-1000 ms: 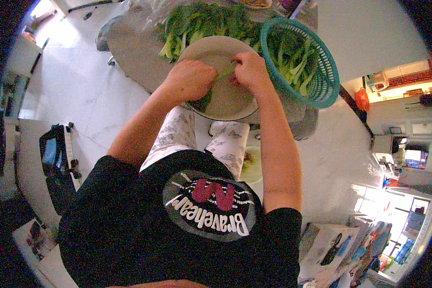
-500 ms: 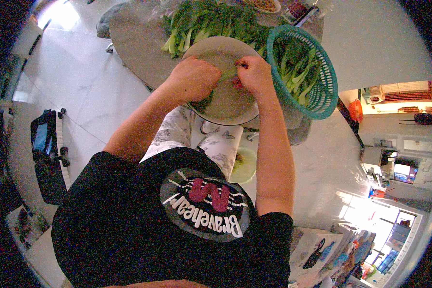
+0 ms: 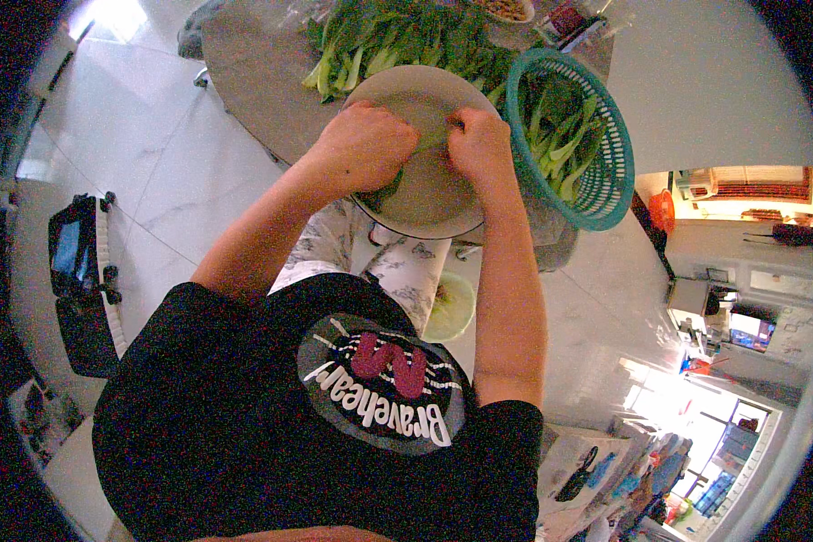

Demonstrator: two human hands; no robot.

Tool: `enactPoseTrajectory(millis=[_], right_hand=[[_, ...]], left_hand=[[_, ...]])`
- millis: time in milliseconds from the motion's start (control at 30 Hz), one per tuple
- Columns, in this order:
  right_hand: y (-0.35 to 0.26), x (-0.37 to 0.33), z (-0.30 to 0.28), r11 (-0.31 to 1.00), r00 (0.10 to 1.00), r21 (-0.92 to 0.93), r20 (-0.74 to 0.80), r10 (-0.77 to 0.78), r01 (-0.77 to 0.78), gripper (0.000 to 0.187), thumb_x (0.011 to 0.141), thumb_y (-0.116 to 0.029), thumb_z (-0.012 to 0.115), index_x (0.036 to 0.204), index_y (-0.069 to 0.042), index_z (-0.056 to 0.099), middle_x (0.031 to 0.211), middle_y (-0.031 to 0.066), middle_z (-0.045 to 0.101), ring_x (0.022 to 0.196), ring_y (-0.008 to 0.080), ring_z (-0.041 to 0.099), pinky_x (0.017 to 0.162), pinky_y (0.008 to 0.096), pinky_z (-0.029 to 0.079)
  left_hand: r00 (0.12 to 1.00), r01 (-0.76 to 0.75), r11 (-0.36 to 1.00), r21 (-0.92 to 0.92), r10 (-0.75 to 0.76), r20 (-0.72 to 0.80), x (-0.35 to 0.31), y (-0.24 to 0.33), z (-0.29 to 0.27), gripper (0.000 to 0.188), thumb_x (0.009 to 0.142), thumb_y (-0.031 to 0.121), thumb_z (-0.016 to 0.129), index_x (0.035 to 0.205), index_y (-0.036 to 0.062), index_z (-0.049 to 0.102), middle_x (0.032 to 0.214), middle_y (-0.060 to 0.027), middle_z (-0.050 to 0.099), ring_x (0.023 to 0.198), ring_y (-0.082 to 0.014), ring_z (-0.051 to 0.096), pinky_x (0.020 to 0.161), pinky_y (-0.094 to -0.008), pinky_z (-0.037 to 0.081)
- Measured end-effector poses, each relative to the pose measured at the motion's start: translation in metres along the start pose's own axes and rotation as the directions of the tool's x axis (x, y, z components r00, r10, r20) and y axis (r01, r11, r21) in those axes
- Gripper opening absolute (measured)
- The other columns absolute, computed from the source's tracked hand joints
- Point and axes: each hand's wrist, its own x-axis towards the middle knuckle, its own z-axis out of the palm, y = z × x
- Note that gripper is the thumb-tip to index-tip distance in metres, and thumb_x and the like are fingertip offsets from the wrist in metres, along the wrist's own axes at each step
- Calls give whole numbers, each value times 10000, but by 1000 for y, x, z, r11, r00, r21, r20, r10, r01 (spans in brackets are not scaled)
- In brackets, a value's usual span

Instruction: The person is preparing leafy green vegetables by hand. They pick up stalks from a pile on the table, separate the leaves from the stems, and place the leaves into a green colander while discarding the stems into a bowl.

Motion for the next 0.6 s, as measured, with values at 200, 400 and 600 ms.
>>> enactPoseTrajectory(millis=[200, 400, 600], right_hand=[[3, 0, 2, 991, 993, -64, -25, -118, 116, 270, 780, -29, 486, 1004, -6, 636, 861, 212, 655, 716, 305, 668, 655, 390, 522], [0, -3, 7, 908, 971, -372, 210, -118, 190, 198, 781, -63, 530, 948, -19, 625, 949, 243, 628, 921, 412, 599, 773, 444, 484], [-14, -7, -1, 962, 996, -258, 20, -86, 88, 145, 799, -79, 534, 873, -19, 644, 877, 233, 637, 864, 422, 607, 735, 458, 485]], left_hand=[[998, 9, 1000, 2, -9, -62, -2, 1, 1, 143, 704, 121, 579, 764, 56, 691, 778, -150, 679, 780, -311, 674, 719, -423, 512], [1000, 7, 1000, 13, -7, -9, -1, 2, 1, 133, 698, 112, 580, 749, 60, 692, 792, -152, 683, 781, -307, 676, 703, -428, 515], [1000, 31, 1000, 0, -31, -4, 0, 2, 4, 122, 695, 108, 586, 734, 58, 690, 783, -145, 685, 771, -307, 679, 694, -429, 522]])
